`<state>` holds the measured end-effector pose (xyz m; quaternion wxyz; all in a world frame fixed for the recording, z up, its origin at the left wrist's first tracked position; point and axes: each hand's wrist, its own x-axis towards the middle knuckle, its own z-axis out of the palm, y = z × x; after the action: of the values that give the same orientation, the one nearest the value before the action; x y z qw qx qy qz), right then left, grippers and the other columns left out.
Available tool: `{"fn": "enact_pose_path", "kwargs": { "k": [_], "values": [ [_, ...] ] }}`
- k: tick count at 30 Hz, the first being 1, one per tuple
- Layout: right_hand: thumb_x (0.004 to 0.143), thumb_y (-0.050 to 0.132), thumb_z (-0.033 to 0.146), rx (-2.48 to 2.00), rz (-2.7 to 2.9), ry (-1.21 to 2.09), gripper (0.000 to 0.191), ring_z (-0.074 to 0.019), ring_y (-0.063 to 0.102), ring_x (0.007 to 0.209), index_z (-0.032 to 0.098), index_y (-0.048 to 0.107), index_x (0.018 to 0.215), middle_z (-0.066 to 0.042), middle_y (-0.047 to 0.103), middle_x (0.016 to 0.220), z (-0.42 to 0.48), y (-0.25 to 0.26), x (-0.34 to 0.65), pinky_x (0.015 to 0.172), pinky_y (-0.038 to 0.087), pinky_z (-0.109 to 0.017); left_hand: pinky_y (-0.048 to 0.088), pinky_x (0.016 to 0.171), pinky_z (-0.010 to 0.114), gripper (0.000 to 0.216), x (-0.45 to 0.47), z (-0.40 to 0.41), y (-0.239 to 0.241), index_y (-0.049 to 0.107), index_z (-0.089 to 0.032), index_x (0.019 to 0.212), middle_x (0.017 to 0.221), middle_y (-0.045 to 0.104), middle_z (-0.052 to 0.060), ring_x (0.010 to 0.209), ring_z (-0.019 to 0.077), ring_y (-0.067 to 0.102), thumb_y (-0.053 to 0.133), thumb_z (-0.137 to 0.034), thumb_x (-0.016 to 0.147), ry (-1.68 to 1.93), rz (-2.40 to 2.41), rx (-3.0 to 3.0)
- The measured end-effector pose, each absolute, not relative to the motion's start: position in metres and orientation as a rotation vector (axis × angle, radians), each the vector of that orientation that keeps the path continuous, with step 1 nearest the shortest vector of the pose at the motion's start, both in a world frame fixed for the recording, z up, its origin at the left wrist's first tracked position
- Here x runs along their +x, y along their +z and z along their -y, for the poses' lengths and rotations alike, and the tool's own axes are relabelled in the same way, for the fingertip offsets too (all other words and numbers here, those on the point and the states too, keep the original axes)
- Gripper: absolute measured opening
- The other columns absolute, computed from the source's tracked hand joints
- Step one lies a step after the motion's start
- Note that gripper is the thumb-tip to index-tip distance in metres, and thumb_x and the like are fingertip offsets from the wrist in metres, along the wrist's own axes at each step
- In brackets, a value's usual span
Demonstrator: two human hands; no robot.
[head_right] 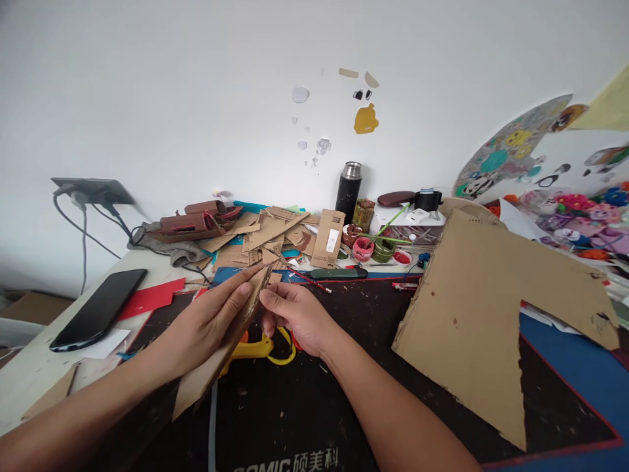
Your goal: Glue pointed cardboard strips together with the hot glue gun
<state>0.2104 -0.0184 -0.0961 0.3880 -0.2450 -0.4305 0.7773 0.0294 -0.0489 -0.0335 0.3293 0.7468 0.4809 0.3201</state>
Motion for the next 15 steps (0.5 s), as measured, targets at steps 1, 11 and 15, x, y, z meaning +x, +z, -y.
{"fn": "enact_pose_path", "kwargs": {
  "k": [1, 11, 15],
  "values": [
    [0.083, 0.084, 0.06, -0.626, 1.1, 1.976, 0.046, -0.0113, 0.055, 0.052, 0.017, 0.068, 0.086, 0.003, 0.061, 0.06, 0.0184, -0.0962, 0.2103, 0.054, 0.044, -0.025, 0.043, 0.122, 0.043, 0.06, 0.0291, 0.049, -0.0337, 0.051, -0.02, 0.158, 0.157, 0.059, 0.009, 0.145, 0.0291, 0.056, 0.036, -0.054, 0.11, 0.841, -1.266, 1.963],
    [0.083, 0.085, 0.059, -0.609, 1.097, 1.972, 0.046, -0.0111, 0.055, 0.051, 0.017, 0.068, 0.084, 0.003, 0.062, 0.059, 0.018, -0.0943, 0.2101, 0.054, 0.044, -0.025, 0.042, 0.123, 0.04, 0.062, 0.0314, 0.0493, -0.0314, 0.05, -0.018, 0.158, 0.159, 0.057, 0.01, 0.148, 0.0285, 0.052, 0.035, -0.055, 0.11, 0.845, -1.242, 1.939],
    [0.082, 0.085, 0.059, -0.608, 1.09, 1.974, 0.047, -0.0107, 0.056, 0.051, 0.016, 0.067, 0.084, 0.003, 0.062, 0.061, 0.0182, -0.0943, 0.2101, 0.053, 0.044, -0.024, 0.039, 0.125, 0.042, 0.06, 0.0308, 0.0491, -0.032, 0.05, -0.018, 0.158, 0.161, 0.055, 0.009, 0.151, 0.0278, 0.047, 0.035, -0.053, 0.111, 0.84, -1.237, 1.944]
  ]
}}
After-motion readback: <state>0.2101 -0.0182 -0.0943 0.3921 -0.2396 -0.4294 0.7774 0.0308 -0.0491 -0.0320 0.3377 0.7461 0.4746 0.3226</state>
